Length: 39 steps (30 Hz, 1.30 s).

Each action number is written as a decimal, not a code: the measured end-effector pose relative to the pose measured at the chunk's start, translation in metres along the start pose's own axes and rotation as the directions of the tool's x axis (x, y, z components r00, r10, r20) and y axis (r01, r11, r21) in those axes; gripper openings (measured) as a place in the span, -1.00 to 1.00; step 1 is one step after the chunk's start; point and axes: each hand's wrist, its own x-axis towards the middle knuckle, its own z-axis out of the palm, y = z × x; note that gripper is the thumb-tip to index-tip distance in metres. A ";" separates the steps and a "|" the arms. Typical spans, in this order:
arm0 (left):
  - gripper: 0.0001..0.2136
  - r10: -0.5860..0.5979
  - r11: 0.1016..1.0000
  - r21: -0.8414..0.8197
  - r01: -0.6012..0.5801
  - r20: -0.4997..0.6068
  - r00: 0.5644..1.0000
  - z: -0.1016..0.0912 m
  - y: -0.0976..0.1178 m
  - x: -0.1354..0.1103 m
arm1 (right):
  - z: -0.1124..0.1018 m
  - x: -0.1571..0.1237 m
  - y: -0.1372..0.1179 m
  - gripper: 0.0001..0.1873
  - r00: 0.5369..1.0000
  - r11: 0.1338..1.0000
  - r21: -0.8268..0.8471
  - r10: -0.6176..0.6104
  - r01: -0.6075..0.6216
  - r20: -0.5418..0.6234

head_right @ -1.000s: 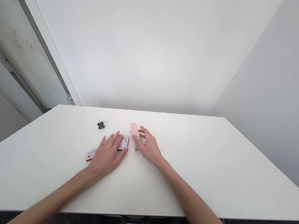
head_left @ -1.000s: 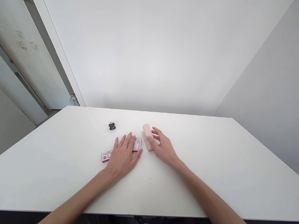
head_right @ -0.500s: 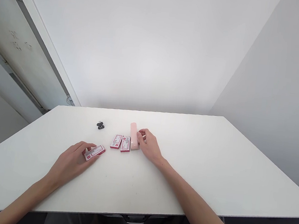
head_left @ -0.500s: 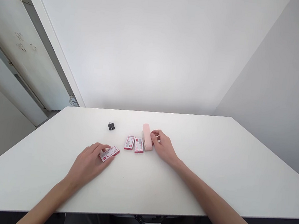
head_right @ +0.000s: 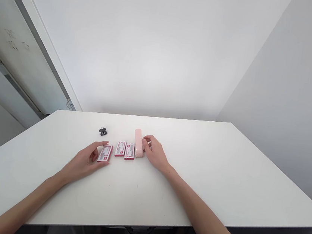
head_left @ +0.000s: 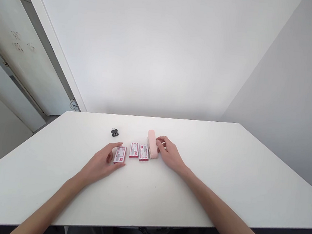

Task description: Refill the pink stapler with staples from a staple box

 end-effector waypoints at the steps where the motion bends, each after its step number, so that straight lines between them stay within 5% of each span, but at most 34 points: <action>1: -0.35 -0.009 1.000 -0.028 0.007 -0.047 0.999 0.001 0.000 0.003 | 0.000 0.000 0.000 -0.61 1.000 1.000 -0.001 0.001 -0.001 -0.001; 5: -0.36 0.094 0.990 -0.085 -0.115 -0.220 0.971 0.016 0.016 0.022 | 0.000 0.001 0.000 -0.61 1.000 1.000 -0.002 0.008 -0.008 0.000; 10: -0.30 0.210 0.972 -0.070 -0.226 -0.179 0.961 0.042 0.047 0.049 | 0.000 0.002 -0.001 -0.62 1.000 1.000 0.007 0.010 -0.010 -0.006; 14: -0.30 0.263 0.962 -0.031 -0.271 -0.152 0.953 0.050 0.052 0.060 | -0.001 0.002 0.001 -0.60 1.000 1.000 -0.006 -0.006 0.006 -0.007; 22: -0.27 0.256 0.965 -0.047 -0.258 -0.050 0.965 0.045 0.042 0.058 | -0.002 -0.001 0.003 -0.42 0.997 0.999 0.042 -0.015 0.012 0.079; 31: -0.23 0.220 0.973 -0.068 -0.222 -0.026 0.975 0.046 0.038 0.058 | -0.003 -0.002 0.000 -0.46 0.993 0.998 0.054 -0.023 0.016 0.119; 39: -0.15 0.294 0.956 -0.029 -0.293 0.028 0.955 0.020 0.020 0.056 | -0.005 -0.004 -0.001 -0.47 0.990 0.996 0.084 0.018 -0.030 0.138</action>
